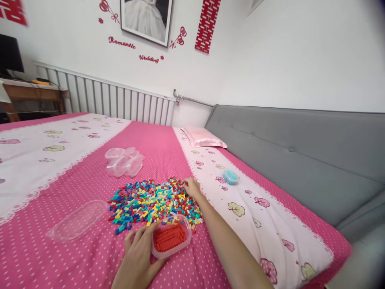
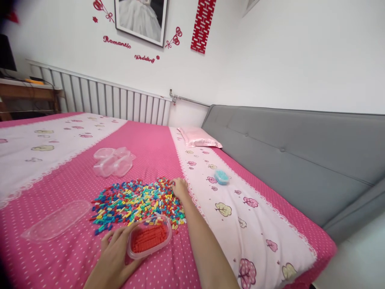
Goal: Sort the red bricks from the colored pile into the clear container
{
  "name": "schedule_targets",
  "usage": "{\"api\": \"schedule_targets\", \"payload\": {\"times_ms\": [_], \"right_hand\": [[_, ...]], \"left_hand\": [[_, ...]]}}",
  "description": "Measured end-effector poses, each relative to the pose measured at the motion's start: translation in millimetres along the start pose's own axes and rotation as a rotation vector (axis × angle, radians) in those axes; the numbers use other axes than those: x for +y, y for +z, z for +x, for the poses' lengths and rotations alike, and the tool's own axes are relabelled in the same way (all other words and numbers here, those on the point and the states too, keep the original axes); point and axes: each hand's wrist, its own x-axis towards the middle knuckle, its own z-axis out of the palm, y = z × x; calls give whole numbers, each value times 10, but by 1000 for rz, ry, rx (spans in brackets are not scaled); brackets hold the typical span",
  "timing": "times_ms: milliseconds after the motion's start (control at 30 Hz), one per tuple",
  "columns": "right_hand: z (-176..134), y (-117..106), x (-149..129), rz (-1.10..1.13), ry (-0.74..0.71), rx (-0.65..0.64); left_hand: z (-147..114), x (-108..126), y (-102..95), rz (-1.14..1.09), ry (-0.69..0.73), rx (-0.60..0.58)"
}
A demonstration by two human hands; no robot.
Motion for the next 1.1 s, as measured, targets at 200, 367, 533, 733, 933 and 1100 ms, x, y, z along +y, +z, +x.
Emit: {"api": "schedule_targets", "payload": {"times_ms": [200,367,533,733,933,1100], "right_hand": [[-41,-46,-25,80,-17,28],[-158,-147,-27,204,-52,33],[-287,-272,-65,344,-107,-3],[-742,-356,-254,532,-173,-13],[-1402,-551,-509,597,-252,-14],[-1649,-537,-771,542,-313,-37]], "left_hand": [[2,20,-12,-5,20,17],[9,96,-70,-44,-2,-4],[16,137,-104,-61,-24,-23],[14,152,-120,-65,-52,-64],[-1,197,-143,-91,-108,-78],[-29,159,-157,-117,-130,6]]}}
